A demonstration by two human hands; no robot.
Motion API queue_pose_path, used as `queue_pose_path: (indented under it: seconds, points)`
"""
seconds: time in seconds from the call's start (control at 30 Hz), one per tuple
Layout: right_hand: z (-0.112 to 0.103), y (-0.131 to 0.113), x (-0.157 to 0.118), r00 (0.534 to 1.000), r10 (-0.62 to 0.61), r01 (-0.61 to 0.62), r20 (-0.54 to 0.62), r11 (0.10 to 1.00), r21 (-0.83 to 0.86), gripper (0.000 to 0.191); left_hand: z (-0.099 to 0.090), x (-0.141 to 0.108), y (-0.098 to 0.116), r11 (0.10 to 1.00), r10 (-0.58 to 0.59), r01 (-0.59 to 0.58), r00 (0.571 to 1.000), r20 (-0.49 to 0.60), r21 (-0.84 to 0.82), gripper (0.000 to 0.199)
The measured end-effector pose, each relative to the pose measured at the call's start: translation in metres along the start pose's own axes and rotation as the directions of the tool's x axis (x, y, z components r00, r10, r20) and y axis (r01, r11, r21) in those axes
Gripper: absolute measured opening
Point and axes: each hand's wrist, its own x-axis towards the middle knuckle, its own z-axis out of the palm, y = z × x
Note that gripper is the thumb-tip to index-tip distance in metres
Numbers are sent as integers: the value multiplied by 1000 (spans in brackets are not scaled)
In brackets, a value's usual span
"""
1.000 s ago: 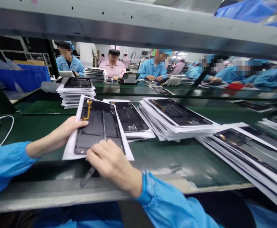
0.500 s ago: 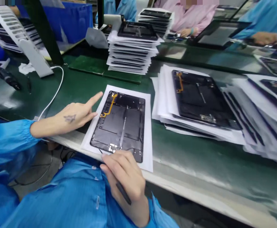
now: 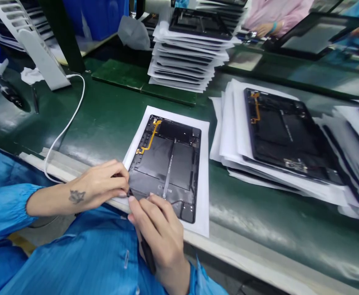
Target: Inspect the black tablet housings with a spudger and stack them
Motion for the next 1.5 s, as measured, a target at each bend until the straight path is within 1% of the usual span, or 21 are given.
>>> queue_pose_path:
  seconds: [0.1, 0.17, 0.2, 0.23, 0.3, 0.37, 0.43, 0.5, 0.57, 0.6, 0.7, 0.9, 0.97, 1.03, 1.13, 1.27, 1.37, 1.5]
  points:
    - [-5, 1, 2, 999, 14, -11, -48, 998, 69, 36, -2, 3, 7, 992, -81, 80, 997, -1, -96, 19]
    - [-6, 2, 6, 1000, 22, -20, -22, 997, 77, 44, -3, 5, 12, 974, -167, 166, 986, 7, -155, 19]
    - [-4, 3, 9, 999, 35, -35, 2, 998, 42, 46, -3, 6, 14, 963, -203, 202, 979, 13, -176, 18]
    - [-2, 3, 13, 999, 46, -46, 26, 999, -10, 44, -3, 7, 16, 954, -231, 230, 973, 18, -193, 16]
    - [5, 2, 20, 997, 58, -53, 58, 994, -98, 34, -3, 9, 18, 941, -262, 260, 965, 20, -216, 14]
    - [11, 2, 27, 995, 73, -67, 62, 993, -95, 25, -2, 10, 18, 932, -281, 273, 960, 0, -238, 14]
    - [14, 3, 32, 991, 110, -109, 74, 994, -17, 22, 0, 8, 18, 932, -276, 246, 958, -80, -267, 14]
    - [15, 4, 35, 984, 155, -161, 88, 984, 71, 20, 1, 5, 17, 947, -237, 180, 951, -200, -266, 10]
    - [14, 6, 37, 977, 182, -195, 112, 972, 127, 19, 4, 1, 16, 969, -187, 125, 935, -302, -212, 10]
    - [14, 6, 38, 975, 188, -203, 115, 969, 139, 20, 5, -1, 16, 977, -170, 114, 927, -333, -179, 11]
    - [14, 8, 38, 973, 200, -215, 113, 965, 149, 21, 9, -4, 16, 985, -150, 105, 916, -371, -137, 14]
    - [16, 8, 37, 979, 178, -192, 100, 969, 156, 21, 11, 0, 20, 982, -142, 80, 910, -389, -171, 11]
    - [17, 8, 35, 985, 154, -162, 75, 979, 120, 18, 9, 2, 19, 986, -132, 81, 915, -382, -146, 10]
    - [16, 8, 33, 992, 111, -114, 54, 992, 60, 13, 6, 2, 15, 992, -111, 86, 930, -350, -87, 9]
    - [16, 10, 28, 997, 22, -21, 70, 1000, -16, 24, 1, -3, 7, 996, -54, 71, 962, -266, 53, 9]
    - [16, 12, 27, 991, -71, 76, 110, 996, -47, 32, -5, -10, 3, 964, 49, -6, 987, -156, 266, 12]
    - [16, 11, 29, 985, -98, 109, 145, 991, -71, 37, -10, -9, 6, 916, 128, -85, 988, -85, 391, 18]
    - [18, 10, 31, 980, -104, 125, 172, 986, -113, 36, -14, -4, 8, 858, 241, -183, 969, -60, 480, 21]
